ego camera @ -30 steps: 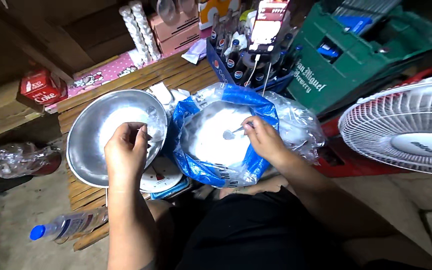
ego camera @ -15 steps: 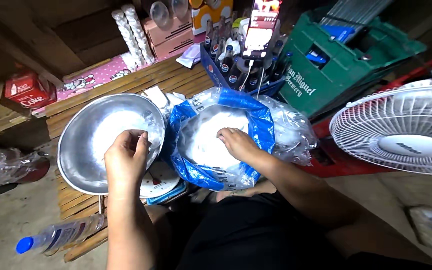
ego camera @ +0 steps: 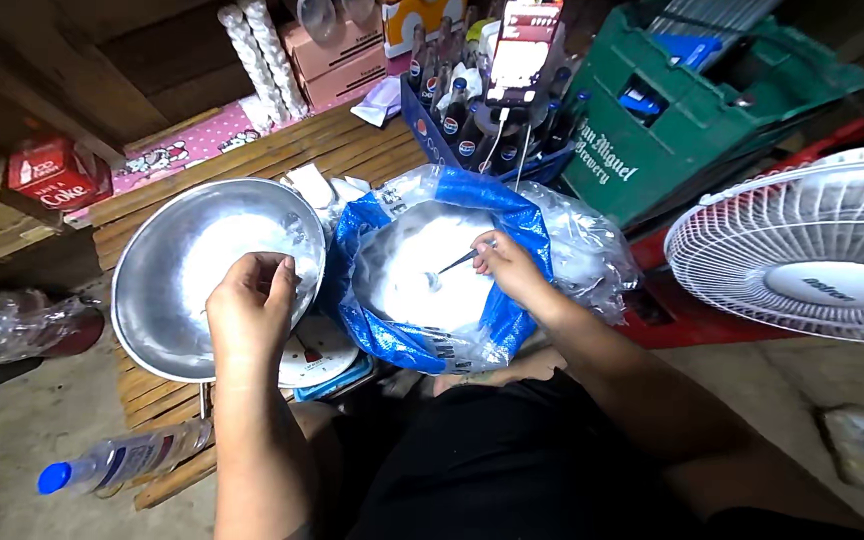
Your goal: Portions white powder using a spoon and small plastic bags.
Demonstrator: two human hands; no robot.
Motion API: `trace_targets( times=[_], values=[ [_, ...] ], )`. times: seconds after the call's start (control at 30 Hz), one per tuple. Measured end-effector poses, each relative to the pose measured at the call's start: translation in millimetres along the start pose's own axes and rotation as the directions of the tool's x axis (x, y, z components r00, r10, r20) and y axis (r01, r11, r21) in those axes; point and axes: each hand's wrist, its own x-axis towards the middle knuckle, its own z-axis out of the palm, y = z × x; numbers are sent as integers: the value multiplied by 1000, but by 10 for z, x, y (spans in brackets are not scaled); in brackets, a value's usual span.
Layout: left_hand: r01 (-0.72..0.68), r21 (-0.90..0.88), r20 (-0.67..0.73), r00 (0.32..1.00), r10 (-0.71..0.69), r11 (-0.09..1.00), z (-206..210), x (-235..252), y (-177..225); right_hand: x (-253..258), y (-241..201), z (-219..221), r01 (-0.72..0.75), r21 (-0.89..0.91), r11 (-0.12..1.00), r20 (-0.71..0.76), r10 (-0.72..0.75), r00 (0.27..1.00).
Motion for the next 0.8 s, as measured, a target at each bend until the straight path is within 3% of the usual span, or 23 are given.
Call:
trace_targets(
  times=[0.43,0.8],
  values=[
    [16,-48,-14,1000,-17,999,11,51,-17,-171,-197,-179,79,427,901,-93,-43,995],
    [35,-94,-13,999,-36,995,3,115,-26,-366,-1110,-3,328,596,733,-90,-345,934]
  ],
)
